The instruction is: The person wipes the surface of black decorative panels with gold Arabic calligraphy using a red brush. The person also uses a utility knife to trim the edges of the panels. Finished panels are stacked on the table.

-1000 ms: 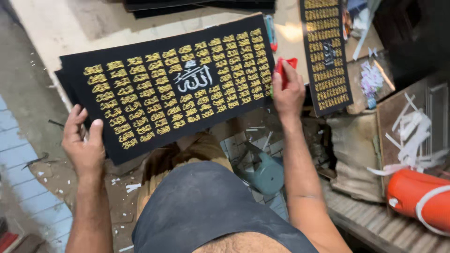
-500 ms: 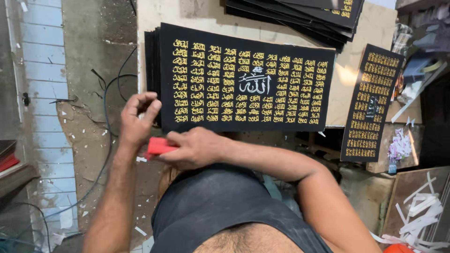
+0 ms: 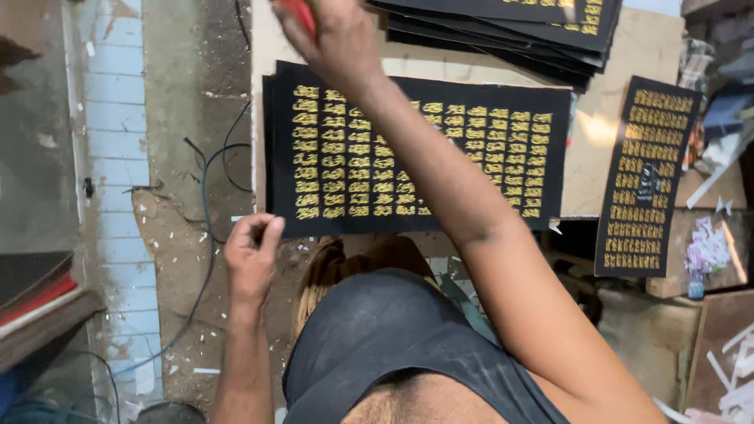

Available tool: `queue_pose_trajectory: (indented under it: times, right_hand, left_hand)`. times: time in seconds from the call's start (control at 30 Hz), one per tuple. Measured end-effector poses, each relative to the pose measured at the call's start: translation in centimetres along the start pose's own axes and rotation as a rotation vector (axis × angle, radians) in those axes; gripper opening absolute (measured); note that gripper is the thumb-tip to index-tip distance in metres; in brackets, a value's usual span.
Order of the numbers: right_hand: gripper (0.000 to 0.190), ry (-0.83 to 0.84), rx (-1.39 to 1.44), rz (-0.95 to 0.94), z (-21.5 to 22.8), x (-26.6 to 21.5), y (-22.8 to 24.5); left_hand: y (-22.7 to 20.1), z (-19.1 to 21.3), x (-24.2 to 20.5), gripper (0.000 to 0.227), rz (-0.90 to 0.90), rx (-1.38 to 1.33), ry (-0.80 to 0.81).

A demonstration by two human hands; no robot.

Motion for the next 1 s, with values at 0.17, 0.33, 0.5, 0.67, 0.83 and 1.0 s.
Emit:
queue_pose_trajectory:
  times: [0.17, 0.33, 0.5, 0.67, 0.83, 1.0]
  right_hand:
    - [0.099, 0.269, 0.158, -0.112, 12.3, -11.4, 7.5]
    - [0.090, 0.202, -0.029, -0.466, 24.5, -18.1, 4.7]
    - [0.054, -0.183, 0.647, -1.282, 31.0, -27.9, -1.3]
    - [0.064, -0.303, 0.933, -1.324, 37.4, -34.9, -4.5]
    - [0.056, -0.779, 1.029, -1.352, 42.1, -44.1, -9.0]
    - [0.031, -1.509, 0.853, -1.246, 46.2, -57.3, -13.2]
  left_hand:
    - [-5.8, 2.5, -2.5, 0.059, -0.029, -0.817, -0.311]
    - [-4.3, -2.1, -3.7, 0.064, -0.116, -0.706, -0.096]
    - [-1.4, -5.5, -5.1, 0.045, 0.039, -0.406, 0.065]
    - [-1.8, -11.8, -3.3, 0.052, 0.101, -0.430, 0.274]
    - [-4.1, -23.7, -4.4, 0.052, -0.168, -0.380, 0.898]
    - [-5.7, -35.1, -9.0, 0.070, -0.053, -0.533, 1.246]
Point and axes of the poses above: each hand's wrist, its own x-axis towards the middle knuckle, its own z-axis out of the back of the hand, y = z × x, the point moved 4 cm from there along x, towards the middle knuckle, and after that the axes turned 4 degrees about -x, right-handed, at the moved point
